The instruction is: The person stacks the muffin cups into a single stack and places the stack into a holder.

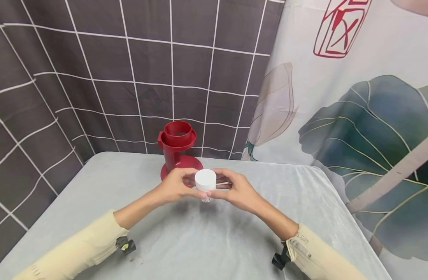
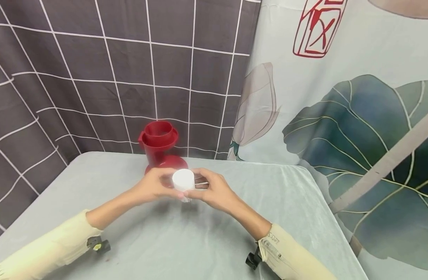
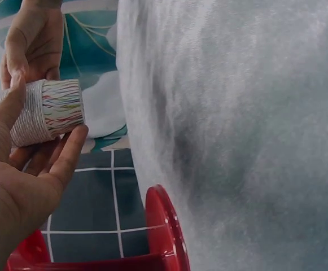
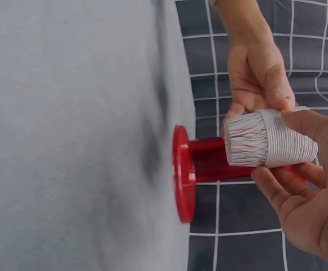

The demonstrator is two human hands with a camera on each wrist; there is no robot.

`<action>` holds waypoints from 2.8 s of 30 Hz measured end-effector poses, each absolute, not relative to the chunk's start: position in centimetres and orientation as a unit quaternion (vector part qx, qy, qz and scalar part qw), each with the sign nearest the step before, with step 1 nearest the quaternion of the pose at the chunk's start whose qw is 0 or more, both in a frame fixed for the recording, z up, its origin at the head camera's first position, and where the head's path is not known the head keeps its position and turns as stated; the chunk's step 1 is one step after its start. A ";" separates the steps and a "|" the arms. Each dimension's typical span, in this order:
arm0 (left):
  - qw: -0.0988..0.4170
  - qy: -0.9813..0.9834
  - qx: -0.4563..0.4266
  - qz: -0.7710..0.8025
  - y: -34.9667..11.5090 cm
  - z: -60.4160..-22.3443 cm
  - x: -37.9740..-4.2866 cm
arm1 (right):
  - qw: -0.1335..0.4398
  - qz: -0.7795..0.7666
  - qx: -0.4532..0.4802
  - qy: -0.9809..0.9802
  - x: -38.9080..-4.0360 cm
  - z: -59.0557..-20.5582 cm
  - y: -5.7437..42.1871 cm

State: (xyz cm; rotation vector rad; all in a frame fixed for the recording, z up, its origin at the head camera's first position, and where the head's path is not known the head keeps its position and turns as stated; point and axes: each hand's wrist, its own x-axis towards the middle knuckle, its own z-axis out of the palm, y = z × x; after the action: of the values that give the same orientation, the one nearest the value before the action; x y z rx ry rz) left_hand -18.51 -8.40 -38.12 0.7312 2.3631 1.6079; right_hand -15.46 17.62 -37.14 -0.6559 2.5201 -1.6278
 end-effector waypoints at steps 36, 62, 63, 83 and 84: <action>0.071 0.804 0.215 0.549 -10.8 -34.3 -20.3 | 0.013 -0.503 -0.224 0.835 -18.1 -33.3 15.0; 0.053 0.795 0.223 0.562 -12.1 -33.2 -21.1 | 0.003 -0.497 -0.245 0.833 -19.1 -31.8 13.9; 0.051 0.795 0.224 0.562 -12.1 -33.1 -21.1 | 0.002 -0.496 -0.246 0.833 -19.2 -31.6 13.9; 0.001 0.784 0.226 0.578 -13.1 -30.0 -21.8 | -0.035 -0.497 -0.282 0.820 -20.7 -28.8 12.8; -0.004 0.786 0.228 0.575 -13.2 -29.8 -21.8 | -0.036 -0.496 -0.282 0.821 -20.8 -28.6 12.8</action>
State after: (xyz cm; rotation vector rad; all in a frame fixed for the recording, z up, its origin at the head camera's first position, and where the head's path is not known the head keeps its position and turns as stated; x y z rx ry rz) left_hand -21.83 -13.17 -29.84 0.7187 2.4745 1.8105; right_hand -20.79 12.81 -28.60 -0.9073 2.6392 -1.5934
